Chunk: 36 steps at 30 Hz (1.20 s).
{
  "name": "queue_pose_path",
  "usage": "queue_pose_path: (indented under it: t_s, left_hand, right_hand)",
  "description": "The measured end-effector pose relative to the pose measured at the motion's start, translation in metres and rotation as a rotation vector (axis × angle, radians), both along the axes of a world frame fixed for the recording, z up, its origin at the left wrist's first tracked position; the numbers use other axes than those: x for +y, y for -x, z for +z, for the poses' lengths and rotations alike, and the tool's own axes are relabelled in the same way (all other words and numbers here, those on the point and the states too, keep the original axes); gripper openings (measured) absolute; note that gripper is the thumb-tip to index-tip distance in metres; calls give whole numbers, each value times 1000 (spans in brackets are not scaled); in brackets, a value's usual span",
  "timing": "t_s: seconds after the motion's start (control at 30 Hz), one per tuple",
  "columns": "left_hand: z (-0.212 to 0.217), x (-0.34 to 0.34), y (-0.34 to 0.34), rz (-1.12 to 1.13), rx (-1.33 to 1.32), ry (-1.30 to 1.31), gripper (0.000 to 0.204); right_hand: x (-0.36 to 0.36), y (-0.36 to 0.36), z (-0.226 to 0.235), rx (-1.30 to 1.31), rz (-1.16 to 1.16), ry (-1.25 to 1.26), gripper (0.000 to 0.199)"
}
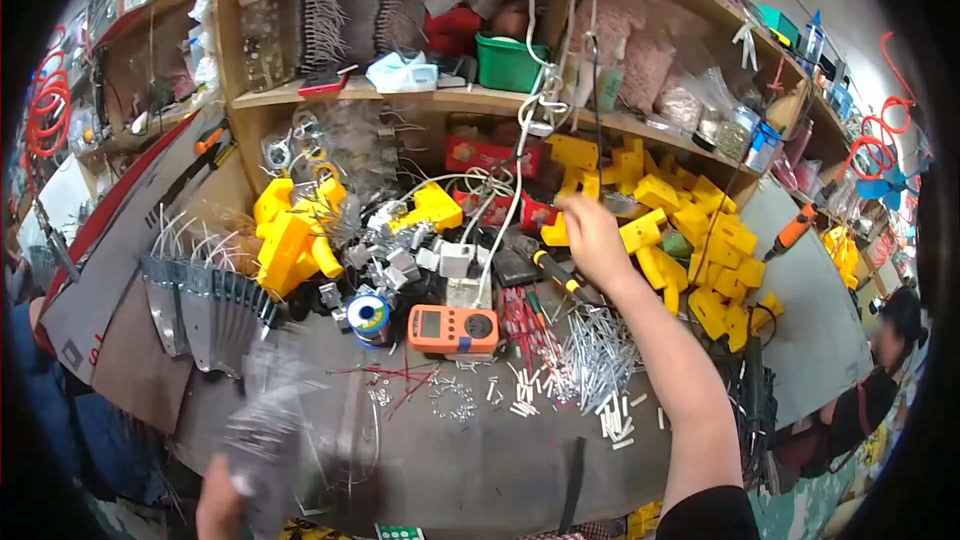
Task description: Assembling mechanical components using screws and an electric screwdriver in a workshop setting.
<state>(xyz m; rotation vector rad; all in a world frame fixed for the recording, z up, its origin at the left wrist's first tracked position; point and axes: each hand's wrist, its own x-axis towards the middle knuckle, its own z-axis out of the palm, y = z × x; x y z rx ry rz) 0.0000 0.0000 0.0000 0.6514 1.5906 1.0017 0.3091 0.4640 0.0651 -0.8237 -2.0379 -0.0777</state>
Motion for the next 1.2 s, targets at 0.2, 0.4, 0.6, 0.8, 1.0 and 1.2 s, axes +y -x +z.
queue_pose_path:
  t_s: [0.2,0.4,0.6,0.8,1.0,1.2]
  left_hand:
    - [-5,100,-88,-683,-36,22,90]
    - [-45,138,-112,-978,83,-14,95]
    - [-52,154,-123,-1122,336,-107,94]
    - [-37,149,-128,-1023,634,-194,72]
    - [-25,129,-165,-830,734,-190,81]
    - [-27,115,-192,-675,1090,-370,78]
  right_hand:
    - [87,35,16,177,-289,-26,27]
    - [102,91,15,143,-233,-211,34]
    - [95,54,19,-17,-125,-345,21]
    - [123,34,11,-139,23,-257,37]
    - [97,24,28,-306,-42,-201,38]
    - [78,-9,52,-362,113,-97,47]
